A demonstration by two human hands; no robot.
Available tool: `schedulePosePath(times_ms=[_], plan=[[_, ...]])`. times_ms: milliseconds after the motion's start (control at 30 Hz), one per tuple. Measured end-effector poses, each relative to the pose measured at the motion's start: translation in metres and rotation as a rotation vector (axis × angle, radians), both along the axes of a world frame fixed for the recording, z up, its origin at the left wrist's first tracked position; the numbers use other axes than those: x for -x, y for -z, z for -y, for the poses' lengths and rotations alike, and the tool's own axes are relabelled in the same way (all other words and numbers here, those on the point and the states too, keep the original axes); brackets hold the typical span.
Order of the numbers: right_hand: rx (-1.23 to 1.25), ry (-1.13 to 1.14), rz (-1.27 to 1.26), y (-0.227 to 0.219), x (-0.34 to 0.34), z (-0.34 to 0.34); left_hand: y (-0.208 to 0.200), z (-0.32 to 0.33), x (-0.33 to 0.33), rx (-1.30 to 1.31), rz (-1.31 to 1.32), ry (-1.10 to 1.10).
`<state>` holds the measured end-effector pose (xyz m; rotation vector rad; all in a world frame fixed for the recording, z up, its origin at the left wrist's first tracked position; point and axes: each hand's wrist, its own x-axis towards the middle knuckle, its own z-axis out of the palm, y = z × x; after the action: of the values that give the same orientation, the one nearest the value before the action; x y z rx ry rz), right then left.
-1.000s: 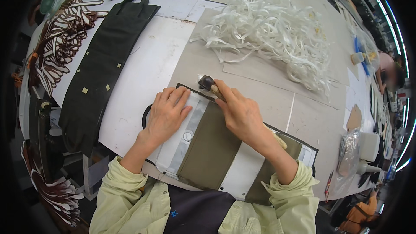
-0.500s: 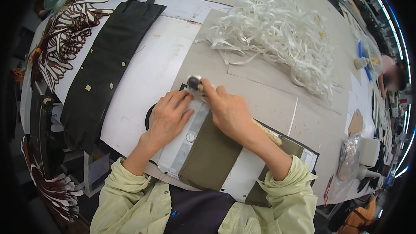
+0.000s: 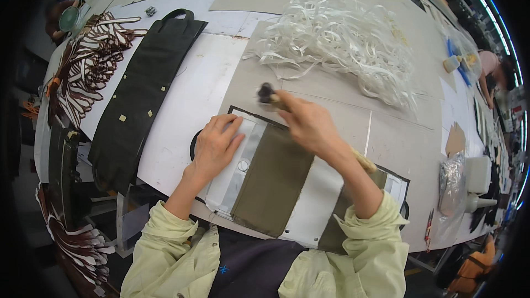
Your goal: Manually assembling and aligning components of a green fabric/leather bag on a workshop table.
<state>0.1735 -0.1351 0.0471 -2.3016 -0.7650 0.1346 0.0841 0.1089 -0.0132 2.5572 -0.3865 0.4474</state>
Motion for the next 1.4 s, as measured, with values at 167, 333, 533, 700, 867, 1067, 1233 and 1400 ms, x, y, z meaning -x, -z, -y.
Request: schedulePosePath(times_ms=[167,333,533,700,867,1067,1233,1400], plan=[[0.011,0.632,-0.005,0.001,0.067,0.155,-0.003,-0.006,0.002,0.041,-0.042,0.008],[0.440,0.969,0.394,0.038,0.159,0.331,-0.007,-0.021,0.005,0.069,0.031,-0.037],[0.655,1.017,0.654,0.073,0.229,0.385,-0.015,-0.042,0.010,0.221,-0.289,-0.155],[0.262,1.019,0.159,0.054,0.239,0.326,-0.001,-0.060,0.008,0.158,-0.224,-0.055],[-0.174,1.100,0.200,0.051,0.241,0.339,-0.018,-0.075,0.006,0.605,-0.405,-0.136],[-0.419,1.046,0.459,0.007,0.226,0.340,-0.071,-0.078,-0.002,0.908,-0.113,0.005],[-0.579,1.028,0.309,-0.003,0.192,0.348,-0.121,-0.064,-0.038,0.871,-0.052,0.000],[-0.554,0.989,0.160,0.006,0.159,0.340,-0.121,-0.084,-0.086,1.111,-0.193,0.005]])
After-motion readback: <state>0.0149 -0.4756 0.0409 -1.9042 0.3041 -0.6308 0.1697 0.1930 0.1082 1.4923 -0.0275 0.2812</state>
